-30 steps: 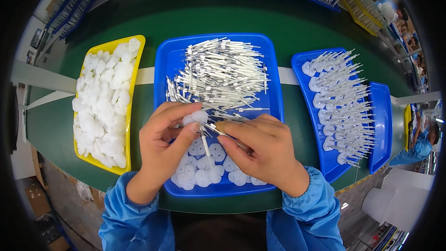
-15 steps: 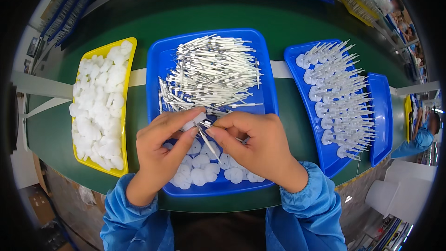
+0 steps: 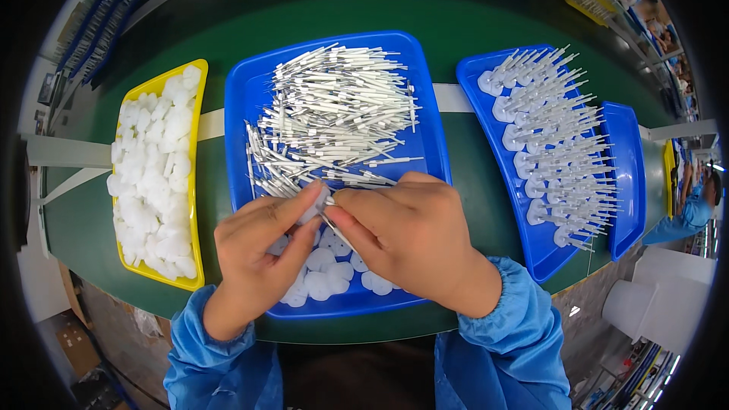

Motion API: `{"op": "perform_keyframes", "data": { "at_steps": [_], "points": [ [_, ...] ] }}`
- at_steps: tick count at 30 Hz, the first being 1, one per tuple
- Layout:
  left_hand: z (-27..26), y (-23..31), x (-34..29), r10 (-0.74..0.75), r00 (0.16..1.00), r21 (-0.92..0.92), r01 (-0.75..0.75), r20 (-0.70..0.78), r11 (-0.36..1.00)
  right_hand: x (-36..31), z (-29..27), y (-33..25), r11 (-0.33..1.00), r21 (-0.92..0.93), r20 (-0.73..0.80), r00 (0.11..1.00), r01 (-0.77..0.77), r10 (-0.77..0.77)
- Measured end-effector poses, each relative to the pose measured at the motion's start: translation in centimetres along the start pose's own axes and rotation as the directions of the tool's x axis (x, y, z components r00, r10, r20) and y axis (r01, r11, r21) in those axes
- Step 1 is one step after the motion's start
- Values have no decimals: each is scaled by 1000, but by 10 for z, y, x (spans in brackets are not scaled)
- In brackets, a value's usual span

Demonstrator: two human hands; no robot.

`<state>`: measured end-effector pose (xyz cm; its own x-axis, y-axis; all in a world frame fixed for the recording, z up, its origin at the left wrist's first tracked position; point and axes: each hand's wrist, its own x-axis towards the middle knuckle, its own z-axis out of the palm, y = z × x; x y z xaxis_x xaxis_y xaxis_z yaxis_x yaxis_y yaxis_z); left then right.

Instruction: The person inserts thin white sticks into small white plastic bases at a factory workstation. They repeatedly pick a base from a yellow tray, insert sticks from a blue tray, and place the assembled units into a blue tray with slots. The process is repeated continuously throughout the clip.

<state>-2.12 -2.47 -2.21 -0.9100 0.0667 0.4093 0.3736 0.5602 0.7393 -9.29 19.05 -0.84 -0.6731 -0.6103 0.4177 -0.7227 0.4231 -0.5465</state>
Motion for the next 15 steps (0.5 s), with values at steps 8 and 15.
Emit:
{"op": "perform_keyframes", "data": {
  "at_steps": [8,15],
  "points": [
    [5,-2,-5,-344,936,-473,336,73,815,-2,-3,-2,1000,-7,-39,999,-12,12],
    [-3,-7,-1,-182,981,-374,192,63,907,-3,-8,4,970,-142,-66,975,199,-210]
  ]
}}
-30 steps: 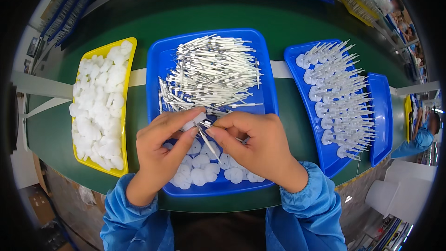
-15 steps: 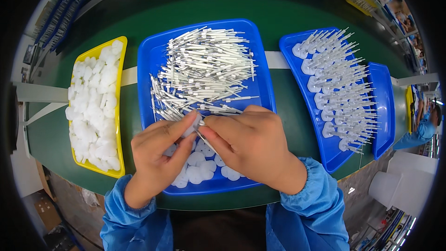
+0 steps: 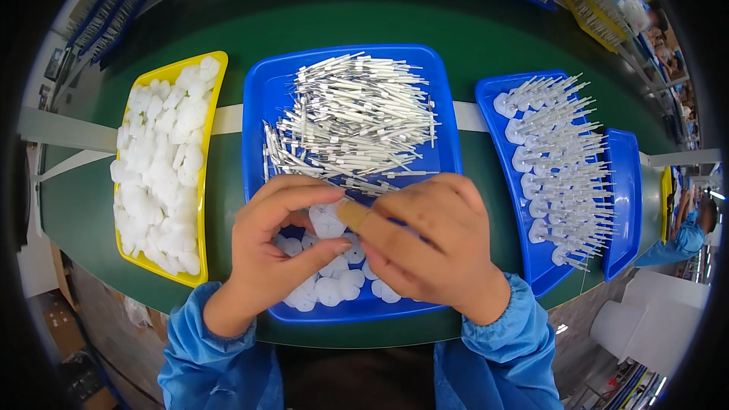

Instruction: The person inserts thin white sticks into small white plastic bases at a factory workstation. They repeatedly pick a base from a yellow tray, insert sticks from a blue tray, and place the assembled units into a blue tray with slots. The process is repeated continuously throughout the clip.

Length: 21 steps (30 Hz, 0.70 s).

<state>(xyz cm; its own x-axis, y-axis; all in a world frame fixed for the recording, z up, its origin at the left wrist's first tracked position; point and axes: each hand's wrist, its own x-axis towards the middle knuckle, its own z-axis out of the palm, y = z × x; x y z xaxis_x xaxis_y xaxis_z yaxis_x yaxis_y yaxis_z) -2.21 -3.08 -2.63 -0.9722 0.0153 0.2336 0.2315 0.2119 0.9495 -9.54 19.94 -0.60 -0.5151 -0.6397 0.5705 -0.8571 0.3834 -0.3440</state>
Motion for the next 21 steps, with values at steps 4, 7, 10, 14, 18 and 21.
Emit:
{"op": "perform_keyframes", "data": {
  "at_steps": [4,7,10,14,18,21],
  "points": [
    [-1,1,0,12,1000,39,-13,8,999,-5,4,-1,999,-34,34,999,32,-31],
    [-1,1,0,28,999,65,-30,25,997,-5,4,-4,998,-53,39,999,35,-33],
    [1,0,0,-6,1000,26,6,4,1000,-2,5,-3,1000,-7,16,1000,23,-23],
    [1,-3,-1,-24,1000,-13,24,3,1000,-5,3,-3,1000,21,42,999,-19,19],
    [4,-3,-1,-39,999,-39,38,-23,999,-6,0,-1,997,74,35,999,-29,26],
    [5,-3,-1,-13,1000,-21,13,-20,1000,-4,-3,-4,998,62,37,999,-3,1]
  ]
}}
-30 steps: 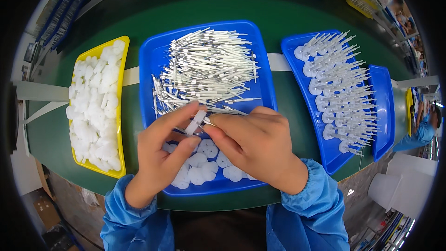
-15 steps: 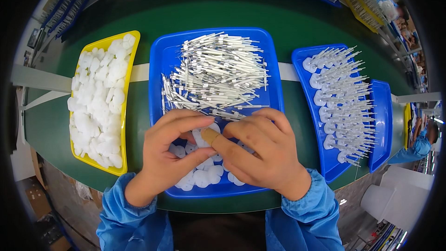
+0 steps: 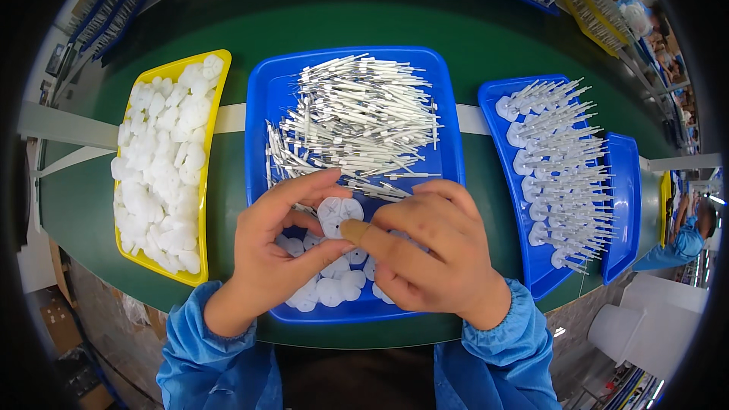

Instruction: The person inserts thin white sticks into small white plastic bases at a factory workstation. They repeatedly pick a base from a yellow tray, insert sticks from a blue tray, and place the assembled units into a blue tray with slots. The process is repeated continuously throughout the clip.

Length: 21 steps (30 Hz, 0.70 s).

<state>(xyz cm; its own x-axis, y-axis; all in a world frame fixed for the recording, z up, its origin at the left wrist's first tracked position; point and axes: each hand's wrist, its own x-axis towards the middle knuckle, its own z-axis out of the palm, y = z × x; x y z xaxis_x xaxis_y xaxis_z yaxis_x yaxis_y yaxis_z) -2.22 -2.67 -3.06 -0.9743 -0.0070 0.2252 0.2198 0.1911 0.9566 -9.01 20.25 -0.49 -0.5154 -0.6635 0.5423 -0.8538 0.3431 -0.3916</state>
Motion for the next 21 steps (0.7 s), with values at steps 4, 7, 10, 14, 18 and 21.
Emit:
{"op": "perform_keyframes", "data": {
  "at_steps": [4,7,10,14,18,21],
  "points": [
    [0,5,2,11,999,11,-12,42,1000,6,5,4,993,-64,3,995,-103,103],
    [-5,8,3,84,996,0,-85,37,996,4,0,9,976,-115,2,983,-184,186],
    [-10,2,4,126,992,-41,-127,-17,991,-2,-14,20,964,-201,-13,985,-173,174],
    [-9,-1,-3,-59,996,-188,46,-63,981,2,-12,13,949,-310,153,982,-54,106],
    [-9,-1,-1,-96,995,-248,88,-21,965,7,4,11,872,-490,243,959,-9,146],
    [-12,-5,-1,-69,997,-208,62,-26,976,13,4,15,865,-501,231,957,-37,175]
  ]
}}
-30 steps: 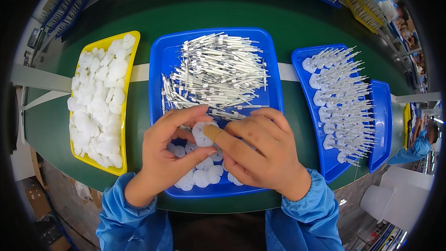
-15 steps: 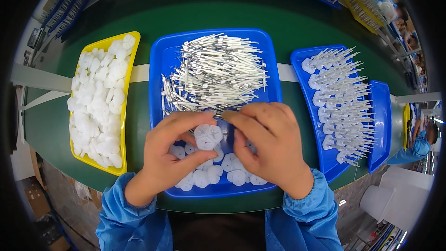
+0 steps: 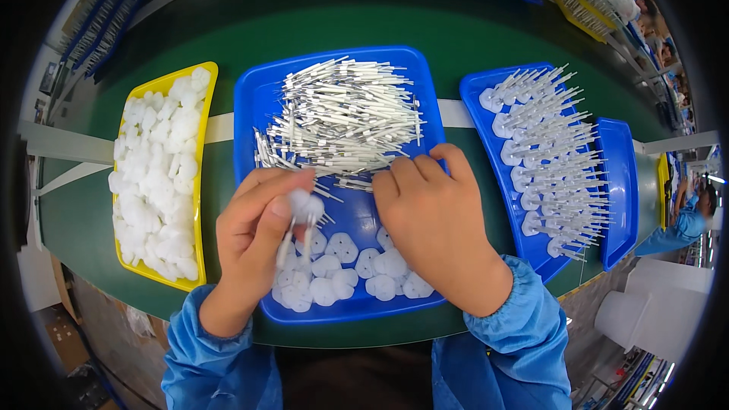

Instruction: The person inserts thin white sticks into small white plastic bases at a factory workstation. They repeatedly pick a base from a yellow tray, insert sticks from a blue tray, and place the assembled units into a blue tray with slots. The process is repeated continuously throughout the clip.

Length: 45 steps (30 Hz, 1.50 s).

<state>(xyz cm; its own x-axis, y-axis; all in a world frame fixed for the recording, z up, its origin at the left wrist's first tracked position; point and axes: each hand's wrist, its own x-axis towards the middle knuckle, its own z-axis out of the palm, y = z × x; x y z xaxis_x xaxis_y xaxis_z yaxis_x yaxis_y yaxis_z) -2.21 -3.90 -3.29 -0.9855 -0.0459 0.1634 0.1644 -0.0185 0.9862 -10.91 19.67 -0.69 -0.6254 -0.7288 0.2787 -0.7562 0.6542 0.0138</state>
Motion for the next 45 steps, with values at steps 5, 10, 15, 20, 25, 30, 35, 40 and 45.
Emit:
{"op": "perform_keyframes", "data": {
  "at_steps": [5,10,15,20,25,30,35,40,45],
  "points": [
    [9,4,4,-17,1000,105,18,-14,994,0,-12,9,903,414,8,993,-114,121],
    [8,2,2,32,997,218,-48,77,975,0,-6,-4,729,683,-105,985,-29,138],
    [7,4,2,13,1000,144,-15,15,989,-5,-5,-7,754,656,-99,985,-43,142],
    [10,2,1,-1,999,100,6,-54,995,-5,-6,-6,751,660,-120,985,-16,127],
    [11,3,1,46,997,160,-34,-67,987,-9,-7,-11,719,691,-89,978,-77,190],
    [12,5,1,74,995,210,-58,-67,976,-5,-8,-17,715,693,-87,972,-98,217],
    [10,3,-1,16,1000,238,-14,-6,971,-6,-7,-13,645,741,50,974,-186,223],
    [9,11,2,45,998,365,-62,53,929,-10,-4,-18,479,821,177,936,-312,305],
    [10,10,5,153,984,443,-176,88,879,-7,-6,-18,546,788,132,944,-285,303]
  ]
}}
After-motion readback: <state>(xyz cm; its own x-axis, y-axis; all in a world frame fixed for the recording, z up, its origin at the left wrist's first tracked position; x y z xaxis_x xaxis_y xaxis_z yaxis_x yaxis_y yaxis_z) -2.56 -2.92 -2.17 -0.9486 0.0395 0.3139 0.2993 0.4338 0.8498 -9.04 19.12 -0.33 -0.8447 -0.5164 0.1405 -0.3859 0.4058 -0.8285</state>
